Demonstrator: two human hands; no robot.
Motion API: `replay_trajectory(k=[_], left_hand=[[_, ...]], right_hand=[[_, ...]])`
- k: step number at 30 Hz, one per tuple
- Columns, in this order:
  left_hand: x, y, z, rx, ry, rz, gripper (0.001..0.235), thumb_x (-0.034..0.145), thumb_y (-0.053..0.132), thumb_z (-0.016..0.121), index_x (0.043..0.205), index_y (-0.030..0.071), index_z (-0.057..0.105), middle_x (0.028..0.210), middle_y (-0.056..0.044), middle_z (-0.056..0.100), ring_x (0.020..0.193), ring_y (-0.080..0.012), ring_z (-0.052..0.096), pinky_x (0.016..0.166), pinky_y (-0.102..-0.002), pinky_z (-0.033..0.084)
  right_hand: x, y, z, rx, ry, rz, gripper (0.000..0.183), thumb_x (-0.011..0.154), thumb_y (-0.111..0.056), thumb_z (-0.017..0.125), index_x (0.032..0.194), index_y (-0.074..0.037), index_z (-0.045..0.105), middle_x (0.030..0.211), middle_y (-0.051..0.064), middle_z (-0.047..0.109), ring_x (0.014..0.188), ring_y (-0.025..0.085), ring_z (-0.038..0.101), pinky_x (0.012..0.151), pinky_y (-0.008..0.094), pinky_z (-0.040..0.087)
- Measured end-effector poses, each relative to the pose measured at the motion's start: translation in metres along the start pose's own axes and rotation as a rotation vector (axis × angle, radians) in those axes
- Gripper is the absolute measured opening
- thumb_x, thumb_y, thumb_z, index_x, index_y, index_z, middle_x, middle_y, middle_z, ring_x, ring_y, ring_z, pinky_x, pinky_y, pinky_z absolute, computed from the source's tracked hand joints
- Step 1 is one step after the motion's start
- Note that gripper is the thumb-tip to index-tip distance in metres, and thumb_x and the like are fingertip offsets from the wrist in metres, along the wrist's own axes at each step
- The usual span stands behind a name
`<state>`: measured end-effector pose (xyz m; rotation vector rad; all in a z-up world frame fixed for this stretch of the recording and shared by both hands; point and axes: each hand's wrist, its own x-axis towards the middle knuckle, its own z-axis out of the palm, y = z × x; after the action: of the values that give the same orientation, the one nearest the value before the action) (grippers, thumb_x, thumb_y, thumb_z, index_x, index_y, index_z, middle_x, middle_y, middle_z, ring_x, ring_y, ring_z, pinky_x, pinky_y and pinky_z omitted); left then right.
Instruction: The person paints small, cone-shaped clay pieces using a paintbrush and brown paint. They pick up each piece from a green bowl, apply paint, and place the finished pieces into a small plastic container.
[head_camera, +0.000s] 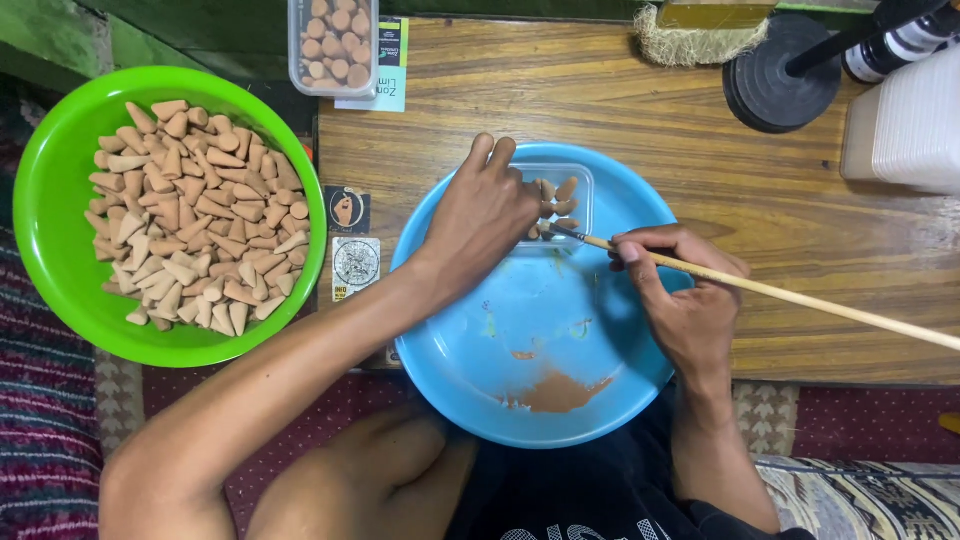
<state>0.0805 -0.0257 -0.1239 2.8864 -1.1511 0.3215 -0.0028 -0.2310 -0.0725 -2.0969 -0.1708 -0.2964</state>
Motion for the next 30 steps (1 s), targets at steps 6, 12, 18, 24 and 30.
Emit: replay_trajectory(k=[6,12,18,24,30], left_hand=[[-0.002,-0.004,0.001,-0.014,0.004,0.063,0.015,0.081,0.003,0.073,0.093,0.009,0.081,0.059,-0.012,0.066,0.092,-0.0320,0.058,0.095,-0.049,0.031],[-0.003,-0.005,-0.020,-0.003,-0.026,0.104,0.024,0.084,0.004,0.070,0.103,0.014,0.081,0.060,-0.011,0.070,0.095,-0.0314,0.060,0.099,-0.049,0.031],[-0.003,-0.010,-0.009,-0.004,-0.006,0.101,0.018,0.077,0.011,0.078,0.093,0.019,0.082,0.062,-0.009,0.071,0.088,-0.0278,0.062,0.093,-0.047,0.033],[-0.001,-0.023,-0.028,-0.182,-0.057,0.020,0.018,0.077,0.021,0.084,0.095,0.023,0.082,0.064,-0.008,0.072,0.081,-0.0265,0.063,0.083,-0.046,0.034],[-0.007,-0.015,-0.010,-0.222,-0.008,-0.049,0.032,0.081,0.009,0.080,0.111,0.019,0.074,0.071,-0.007,0.072,0.080,-0.0260,0.064,0.076,-0.043,0.034]], right_hand=[[-0.001,0.006,-0.005,-0.002,0.010,0.007,0.007,0.102,-0.003,0.075,0.096,0.001,0.077,0.085,0.015,0.076,0.079,0.029,0.075,0.077,0.041,0.057],[-0.001,0.007,-0.006,0.008,0.023,0.010,0.008,0.103,-0.002,0.074,0.097,0.003,0.077,0.085,0.017,0.076,0.079,0.030,0.074,0.077,0.042,0.057],[-0.003,0.010,-0.010,0.001,0.042,0.003,0.009,0.103,-0.004,0.074,0.096,0.002,0.077,0.083,0.017,0.075,0.078,0.028,0.074,0.076,0.042,0.057],[-0.005,0.016,-0.012,0.070,0.057,0.018,0.009,0.103,-0.005,0.074,0.097,0.002,0.077,0.086,0.018,0.075,0.081,0.027,0.075,0.077,0.039,0.057],[-0.004,0.014,-0.011,0.093,0.060,0.022,0.009,0.102,-0.004,0.074,0.096,0.002,0.077,0.086,0.018,0.075,0.081,0.026,0.075,0.078,0.038,0.057]])
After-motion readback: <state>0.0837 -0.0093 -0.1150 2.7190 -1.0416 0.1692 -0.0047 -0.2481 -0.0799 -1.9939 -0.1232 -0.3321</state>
